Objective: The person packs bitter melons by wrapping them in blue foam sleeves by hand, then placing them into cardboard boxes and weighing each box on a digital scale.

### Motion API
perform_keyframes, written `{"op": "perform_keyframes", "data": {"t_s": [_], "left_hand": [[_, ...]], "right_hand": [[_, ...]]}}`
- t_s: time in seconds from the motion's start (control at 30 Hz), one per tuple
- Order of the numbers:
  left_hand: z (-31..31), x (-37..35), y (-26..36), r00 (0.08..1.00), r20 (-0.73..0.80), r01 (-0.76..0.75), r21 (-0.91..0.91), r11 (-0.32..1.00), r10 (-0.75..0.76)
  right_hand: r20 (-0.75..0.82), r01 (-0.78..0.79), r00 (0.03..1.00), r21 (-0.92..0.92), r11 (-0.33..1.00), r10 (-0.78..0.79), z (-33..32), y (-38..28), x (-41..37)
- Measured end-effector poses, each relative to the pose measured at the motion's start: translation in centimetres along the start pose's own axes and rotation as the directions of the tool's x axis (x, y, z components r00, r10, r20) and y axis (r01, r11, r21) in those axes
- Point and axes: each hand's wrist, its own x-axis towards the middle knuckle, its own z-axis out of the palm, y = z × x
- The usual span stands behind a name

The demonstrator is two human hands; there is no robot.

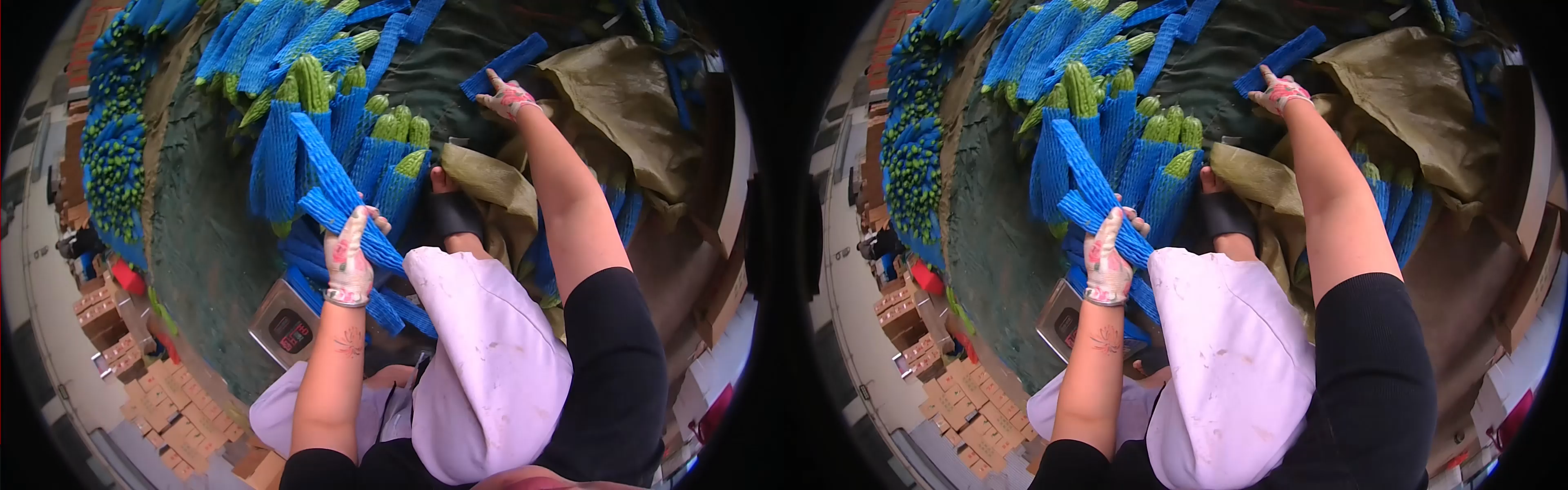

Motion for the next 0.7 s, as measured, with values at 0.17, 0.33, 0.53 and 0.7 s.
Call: {"op": "perform_keyframes", "data": {"t_s": [0.17,0.33,0.53,0.7], "left_hand": [[-1.4,-1.7,1.2,0.996,-0.069,-0.060,0.040,0.997,0.063],[-4.5,-1.4,1.4,0.995,-0.052,-0.085,-0.079,0.993,0.081],[-1.2,-2.5,1.7,0.953,0.301,0.126,-0.280,0.952,-0.038],[-3.1,-2.9,0.8,0.999,0.045,-0.026,-0.070,0.997,0.029]], "right_hand": [[-0.046,-0.068,0.996,0.106,0.992,0.073,1.3,-0.2,2.0],[-0.807,0.620,0.563,0.270,0.737,-0.178,1.4,-3.2,-3.6],[-0.486,0.914,0.264,0.401,0.056,-0.833,3.8,-9.1,-21.6],[-0.148,0.874,0.143,0.483,0.055,-0.978,4.9,-10.0,-23.1]]}}
